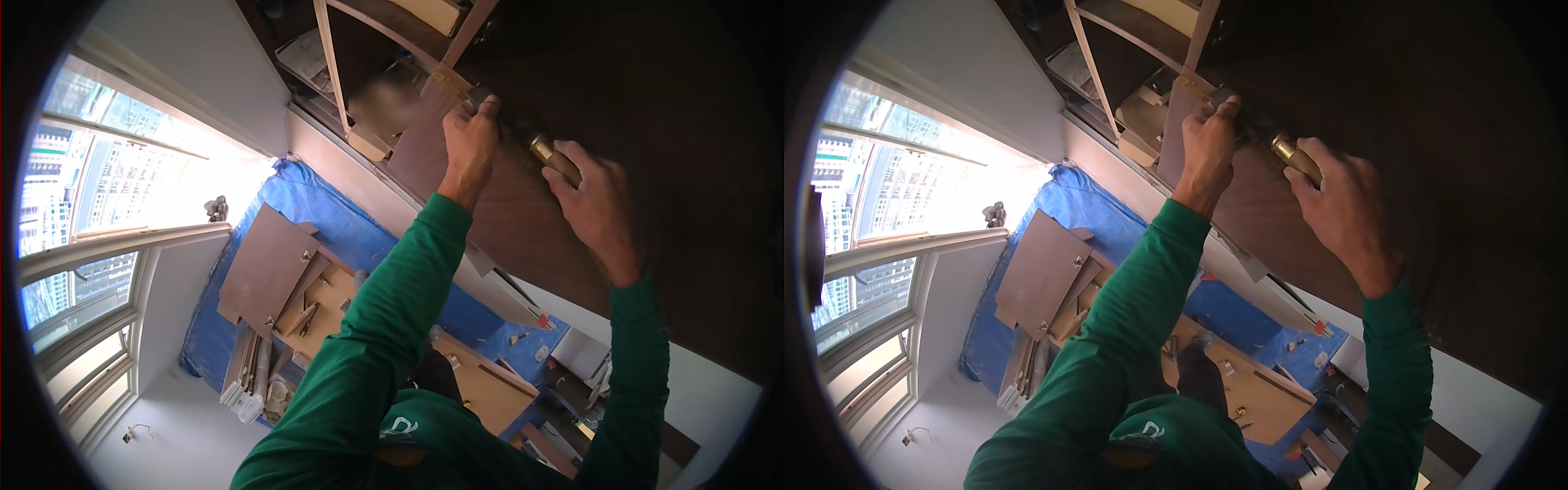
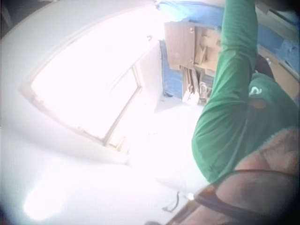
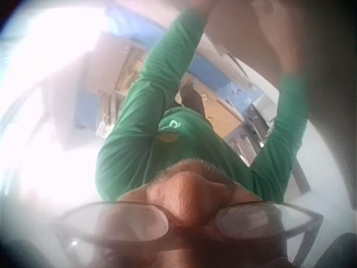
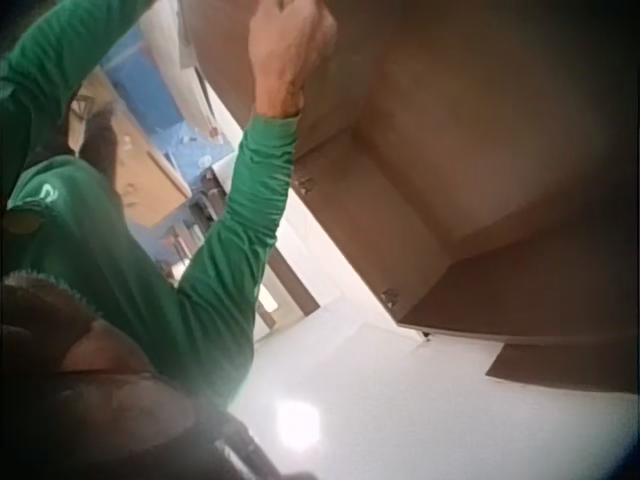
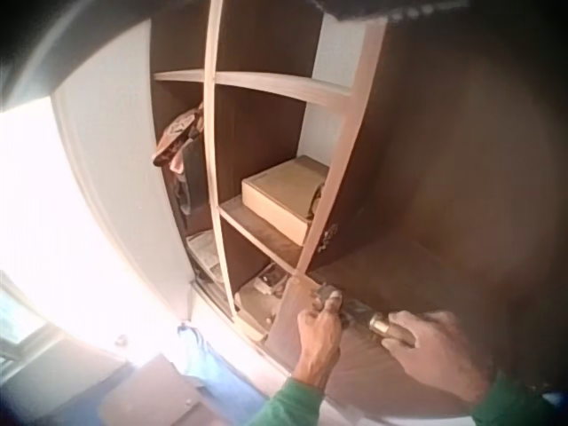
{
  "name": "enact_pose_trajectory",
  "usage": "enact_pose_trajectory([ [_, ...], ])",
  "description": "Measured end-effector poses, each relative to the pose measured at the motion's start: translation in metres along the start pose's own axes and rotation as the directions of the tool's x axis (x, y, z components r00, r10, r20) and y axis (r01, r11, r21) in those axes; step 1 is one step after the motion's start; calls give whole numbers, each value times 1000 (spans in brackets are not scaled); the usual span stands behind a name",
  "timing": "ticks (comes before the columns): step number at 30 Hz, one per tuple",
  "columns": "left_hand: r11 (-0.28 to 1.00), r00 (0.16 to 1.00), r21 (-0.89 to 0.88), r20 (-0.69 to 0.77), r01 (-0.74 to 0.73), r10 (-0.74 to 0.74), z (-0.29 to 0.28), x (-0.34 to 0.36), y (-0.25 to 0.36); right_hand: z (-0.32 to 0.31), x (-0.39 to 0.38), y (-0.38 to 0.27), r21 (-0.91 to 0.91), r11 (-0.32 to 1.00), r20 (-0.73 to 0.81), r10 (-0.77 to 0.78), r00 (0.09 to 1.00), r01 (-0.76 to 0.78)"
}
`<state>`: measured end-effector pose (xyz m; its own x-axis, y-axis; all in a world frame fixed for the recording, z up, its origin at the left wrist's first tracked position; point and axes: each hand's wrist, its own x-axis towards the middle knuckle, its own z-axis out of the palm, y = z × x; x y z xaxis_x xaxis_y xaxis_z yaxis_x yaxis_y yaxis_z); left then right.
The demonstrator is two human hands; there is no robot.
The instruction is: The person uses a chisel to shave and smooth the edges of a wooden cabinet door. They repeatedly scrape along the curved edge and corners, removing thin wood shavings to refine the fit.
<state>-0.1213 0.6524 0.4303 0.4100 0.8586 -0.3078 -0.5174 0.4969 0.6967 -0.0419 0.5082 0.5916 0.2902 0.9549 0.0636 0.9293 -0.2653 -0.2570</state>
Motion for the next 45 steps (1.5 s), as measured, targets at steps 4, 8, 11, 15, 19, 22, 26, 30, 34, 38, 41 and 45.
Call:
enact_pose_trajectory([
  [4,999,999,29,-25,36,-35,3,-1,5,-3,0,-11,-51,983,93,178,980,-174],
  [8,996,996,56,-64,67,-63,10,-3,15,2,-1,-10,-26,986,87,165,982,-164],
  [11,998,995,57,-93,39,-34,12,0,17,5,-2,-15,-59,986,47,156,987,-153],
  [15,998,996,58,-87,34,-29,8,-1,15,-2,-1,-19,-10,985,75,173,982,-173],
  [19,996,999,87,-40,22,-18,4,-3,12,6,0,1,-42,999,-25,4,1000,-5],
  [22,1000,999,27,-38,15,-14,-2,1,8,8,1,-2,8,1000,-26,-9,1000,9],
  [26,998,998,58,-60,12,-8,-2,5,5,1,2,-19,-26,989,78,144,987,-142],
  [30,995,996,102,-84,14,-6,-1,14,10,10,0,-23,-77,991,13,107,994,-106],
  [34,999,992,19,-119,42,-40,8,12,11,11,-3,-18,-81,995,-50,55,997,-59],
  [38,998,999,60,-30,13,-11,-4,9,9,1,2,-28,11,989,53,145,988,-145],
  [41,1000,997,18,-69,-19,20,-4,13,2,4,3,-27,17,994,35,109,993,-110],
  [45,999,995,39,-99,-3,6,-1,15,4,1,5,-34,-40,988,69,149,986,-147],
])
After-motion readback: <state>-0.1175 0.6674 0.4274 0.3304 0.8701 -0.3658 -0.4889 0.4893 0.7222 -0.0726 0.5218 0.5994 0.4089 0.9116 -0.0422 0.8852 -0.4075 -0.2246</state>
